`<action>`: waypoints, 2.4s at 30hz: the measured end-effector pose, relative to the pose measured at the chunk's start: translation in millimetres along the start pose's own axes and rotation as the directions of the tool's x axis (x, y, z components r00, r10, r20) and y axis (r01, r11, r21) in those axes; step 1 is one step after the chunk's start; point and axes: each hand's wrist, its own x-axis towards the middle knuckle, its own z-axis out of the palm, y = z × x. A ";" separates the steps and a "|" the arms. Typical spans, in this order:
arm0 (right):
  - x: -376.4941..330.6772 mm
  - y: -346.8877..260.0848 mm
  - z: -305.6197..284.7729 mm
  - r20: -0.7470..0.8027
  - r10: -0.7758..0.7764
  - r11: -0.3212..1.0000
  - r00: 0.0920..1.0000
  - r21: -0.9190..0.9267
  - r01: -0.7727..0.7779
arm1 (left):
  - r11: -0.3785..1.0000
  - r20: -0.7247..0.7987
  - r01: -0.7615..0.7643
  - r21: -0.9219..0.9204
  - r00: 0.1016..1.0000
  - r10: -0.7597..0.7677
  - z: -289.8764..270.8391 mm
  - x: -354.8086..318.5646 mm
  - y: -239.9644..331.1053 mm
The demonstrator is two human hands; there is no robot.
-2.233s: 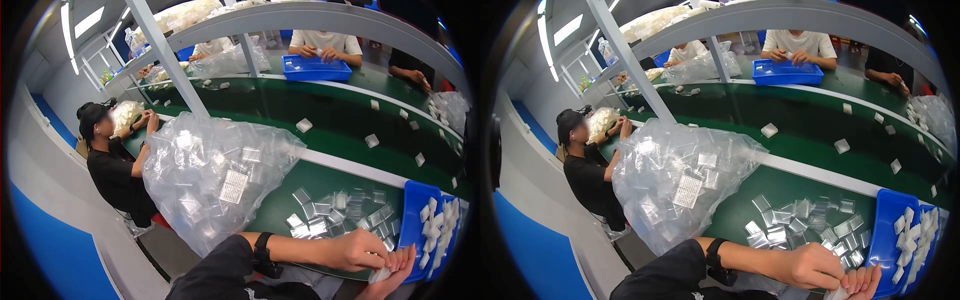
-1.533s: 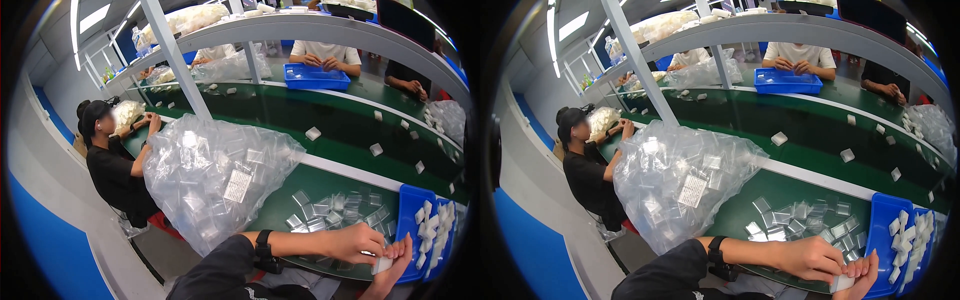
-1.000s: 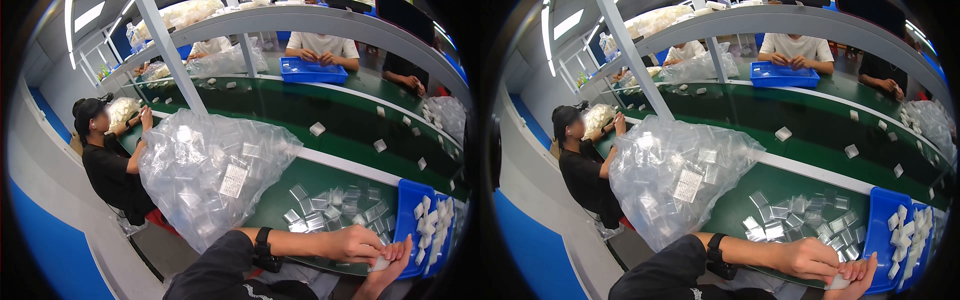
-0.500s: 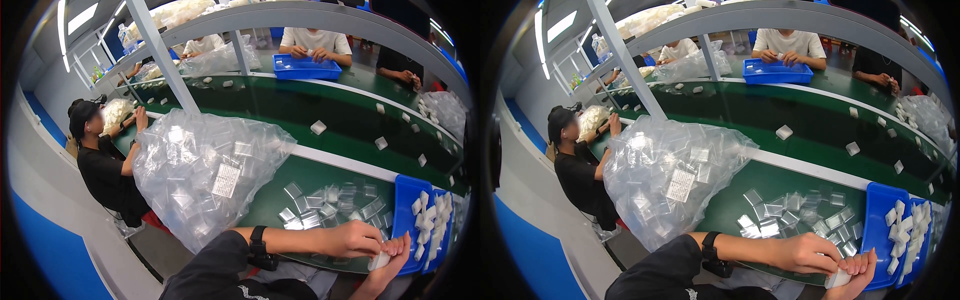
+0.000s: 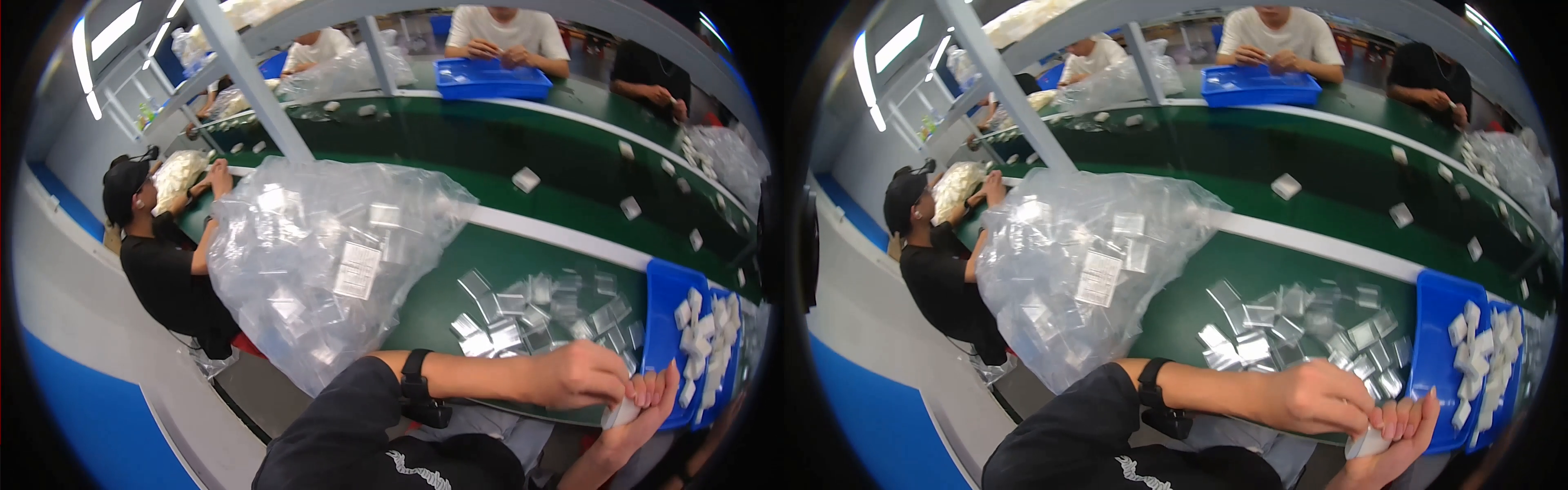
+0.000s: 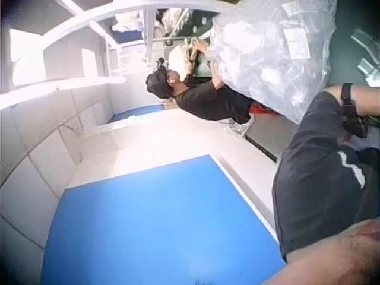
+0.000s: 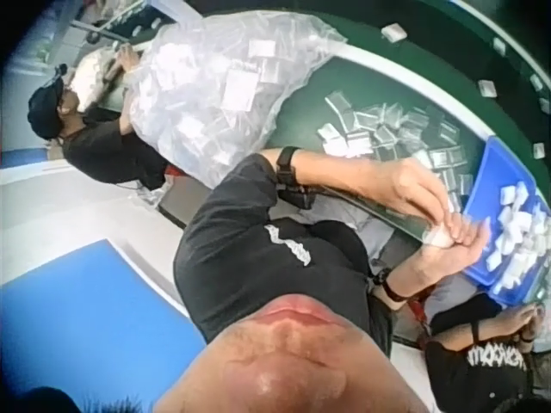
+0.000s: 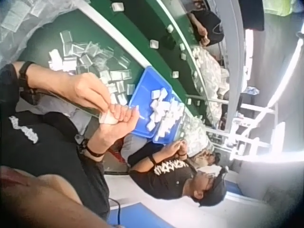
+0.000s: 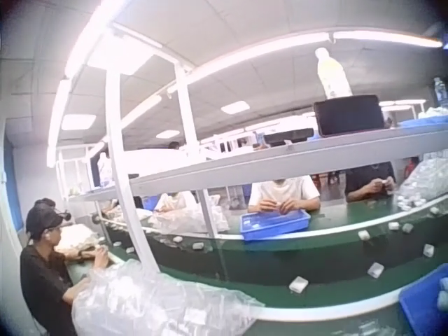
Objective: Assembling and packaging power adapters into clear plastic cases at a factory production line.
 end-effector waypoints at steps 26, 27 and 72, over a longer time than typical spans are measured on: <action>-3.1 -0.4 32.4 0.249 0.077 0.956 0.966 -0.293 -0.001 | 0.954 0.012 0.188 0.232 0.980 -0.197 -23.6 4.5 15.6; -4.4 0.8 33.3 0.244 0.082 0.956 0.966 -0.294 -0.007 | 0.953 0.011 0.195 0.232 0.979 -0.203 -23.6 4.2 16.6; -5.0 -2.5 38.6 0.179 0.214 0.964 0.960 -0.196 -0.178 | 0.944 0.235 0.072 0.321 0.960 -0.153 -37.4 27.2 25.7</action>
